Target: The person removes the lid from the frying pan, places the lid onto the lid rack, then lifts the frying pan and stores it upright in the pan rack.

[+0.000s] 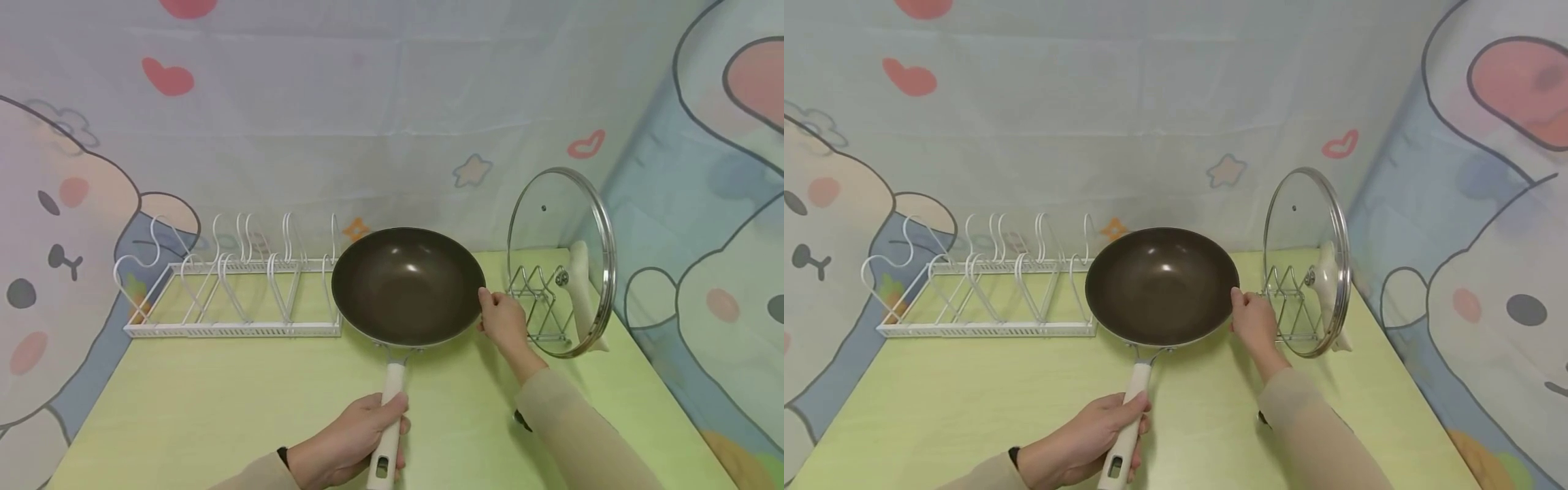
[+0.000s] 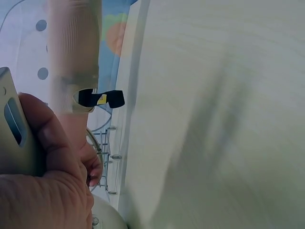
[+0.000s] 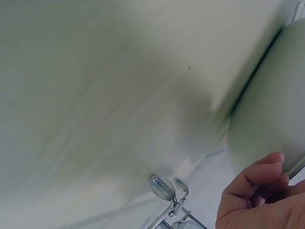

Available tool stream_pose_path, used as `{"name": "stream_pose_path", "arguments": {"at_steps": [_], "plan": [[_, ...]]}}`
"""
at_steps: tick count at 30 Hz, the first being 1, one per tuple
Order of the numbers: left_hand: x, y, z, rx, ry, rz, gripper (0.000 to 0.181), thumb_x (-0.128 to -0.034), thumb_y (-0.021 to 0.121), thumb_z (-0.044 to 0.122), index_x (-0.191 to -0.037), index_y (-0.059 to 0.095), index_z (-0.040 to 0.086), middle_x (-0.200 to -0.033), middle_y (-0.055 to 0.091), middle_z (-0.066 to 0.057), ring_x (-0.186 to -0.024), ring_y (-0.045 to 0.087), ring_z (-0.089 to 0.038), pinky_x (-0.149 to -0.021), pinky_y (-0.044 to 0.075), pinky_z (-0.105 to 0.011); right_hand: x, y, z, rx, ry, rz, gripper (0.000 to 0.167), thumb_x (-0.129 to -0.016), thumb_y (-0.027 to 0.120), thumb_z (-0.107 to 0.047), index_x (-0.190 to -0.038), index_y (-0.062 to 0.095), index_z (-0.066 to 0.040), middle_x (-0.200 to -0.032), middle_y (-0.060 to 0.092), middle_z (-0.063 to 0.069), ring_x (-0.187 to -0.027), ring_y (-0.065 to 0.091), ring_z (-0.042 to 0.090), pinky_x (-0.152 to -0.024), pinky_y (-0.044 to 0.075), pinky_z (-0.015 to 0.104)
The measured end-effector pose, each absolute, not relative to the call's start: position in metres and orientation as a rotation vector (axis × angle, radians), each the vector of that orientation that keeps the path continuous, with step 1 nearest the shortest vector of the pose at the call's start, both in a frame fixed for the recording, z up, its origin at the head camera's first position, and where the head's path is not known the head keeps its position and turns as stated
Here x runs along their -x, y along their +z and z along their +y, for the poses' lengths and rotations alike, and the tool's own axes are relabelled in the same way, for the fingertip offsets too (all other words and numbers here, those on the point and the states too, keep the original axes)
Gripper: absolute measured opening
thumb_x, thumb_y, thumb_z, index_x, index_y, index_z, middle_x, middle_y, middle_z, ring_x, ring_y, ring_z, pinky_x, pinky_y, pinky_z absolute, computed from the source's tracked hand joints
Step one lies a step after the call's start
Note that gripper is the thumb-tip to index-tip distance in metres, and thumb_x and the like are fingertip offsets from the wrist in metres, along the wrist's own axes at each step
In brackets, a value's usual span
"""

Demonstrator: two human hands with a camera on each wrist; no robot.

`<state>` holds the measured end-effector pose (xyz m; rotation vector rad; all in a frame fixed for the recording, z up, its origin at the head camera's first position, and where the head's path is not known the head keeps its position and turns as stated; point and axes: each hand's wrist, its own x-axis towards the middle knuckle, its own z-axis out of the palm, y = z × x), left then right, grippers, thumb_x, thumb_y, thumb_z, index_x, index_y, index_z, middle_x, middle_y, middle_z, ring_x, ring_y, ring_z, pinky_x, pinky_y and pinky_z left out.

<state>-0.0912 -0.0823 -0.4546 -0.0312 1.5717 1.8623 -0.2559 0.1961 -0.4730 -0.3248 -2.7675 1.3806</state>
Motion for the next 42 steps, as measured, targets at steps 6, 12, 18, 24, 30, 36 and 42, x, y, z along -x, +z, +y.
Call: {"name": "stream_pose_path", "arguments": {"at_steps": [6, 12, 18, 24, 30, 36, 42], "plan": [[0.089, -0.456, -0.074, 0.052, 1.884, 1.554, 0.044, -0.1128, 0.051, 0.045, -0.128, 0.048, 0.004, -0.099, 0.058, -0.003, -0.062, 0.065, -0.015, -0.06, 0.06, -0.031, 0.263, -0.468, 0.198, 0.314, 1.361, -2.783, 0.048, -0.114, 0.045, -0.044, -0.085, 0.056, -0.008, -0.067, 0.067, 0.003, -0.066, 0.07, 0.023, -0.062, 0.047, 0.031], [0.088, -0.456, -0.068, 0.046, 1.888, 1.535, 0.044, -0.1136, 0.049, 0.045, -0.129, 0.046, 0.004, -0.101, 0.058, -0.003, -0.065, 0.067, -0.016, -0.064, 0.062, -0.033, 0.267, -0.466, 0.2, 0.321, 1.328, -2.808, 0.047, -0.113, 0.045, -0.043, -0.085, 0.057, -0.008, -0.071, 0.071, 0.007, -0.062, 0.065, 0.015, -0.065, 0.047, 0.031], [0.087, -0.458, -0.06, 0.033, 1.914, 1.5, 0.041, -0.1129, 0.051, 0.044, -0.126, 0.048, 0.006, -0.098, 0.058, -0.003, -0.067, 0.069, -0.018, -0.07, 0.064, -0.038, 0.271, -0.462, 0.2, 0.343, 1.316, -2.818, 0.047, -0.113, 0.047, -0.044, -0.087, 0.06, -0.007, -0.072, 0.072, 0.008, -0.059, 0.064, 0.015, -0.066, 0.048, 0.032], [0.087, -0.46, -0.048, 0.025, 1.937, 1.464, 0.042, -0.1123, 0.053, 0.044, -0.126, 0.046, 0.005, -0.096, 0.058, -0.003, -0.068, 0.071, -0.018, -0.073, 0.066, -0.041, 0.275, -0.46, 0.202, 0.309, 1.302, -2.827, 0.046, -0.114, 0.045, -0.041, -0.093, 0.062, -0.004, -0.075, 0.072, 0.008, -0.061, 0.066, 0.016, -0.065, 0.051, 0.029], [0.087, -0.462, -0.041, 0.027, 1.929, 1.445, 0.042, -0.1132, 0.05, 0.044, -0.129, 0.044, 0.006, -0.097, 0.058, -0.003, -0.07, 0.072, -0.017, -0.076, 0.067, -0.043, 0.276, -0.46, 0.201, 0.306, 1.372, -2.803, 0.046, -0.114, 0.045, -0.04, -0.102, 0.066, -0.001, -0.09, 0.071, 0.013, -0.073, 0.073, 0.017, -0.062, 0.059, 0.027], [0.089, -0.463, -0.04, 0.034, 1.944, 1.423, 0.042, -0.1132, 0.051, 0.043, -0.13, 0.045, 0.005, -0.098, 0.059, -0.004, -0.071, 0.073, -0.017, -0.076, 0.067, -0.042, 0.275, -0.459, 0.201, 0.314, 1.394, -2.797, 0.046, -0.114, 0.046, -0.039, -0.103, 0.066, 0.001, -0.08, 0.071, 0.011, -0.069, 0.071, 0.018, -0.06, 0.058, 0.027], [0.097, -0.467, -0.038, 0.063, 2.01, 1.358, 0.036, -0.1136, 0.05, 0.041, -0.121, 0.05, 0.006, -0.092, 0.059, -0.003, -0.073, 0.073, -0.018, -0.077, 0.065, -0.039, 0.274, -0.46, 0.202, 0.322, 1.432, -2.802, 0.047, -0.114, 0.047, -0.04, -0.106, 0.066, 0.002, -0.075, 0.07, 0.009, -0.062, 0.067, 0.014, -0.059, 0.058, 0.026]]}}
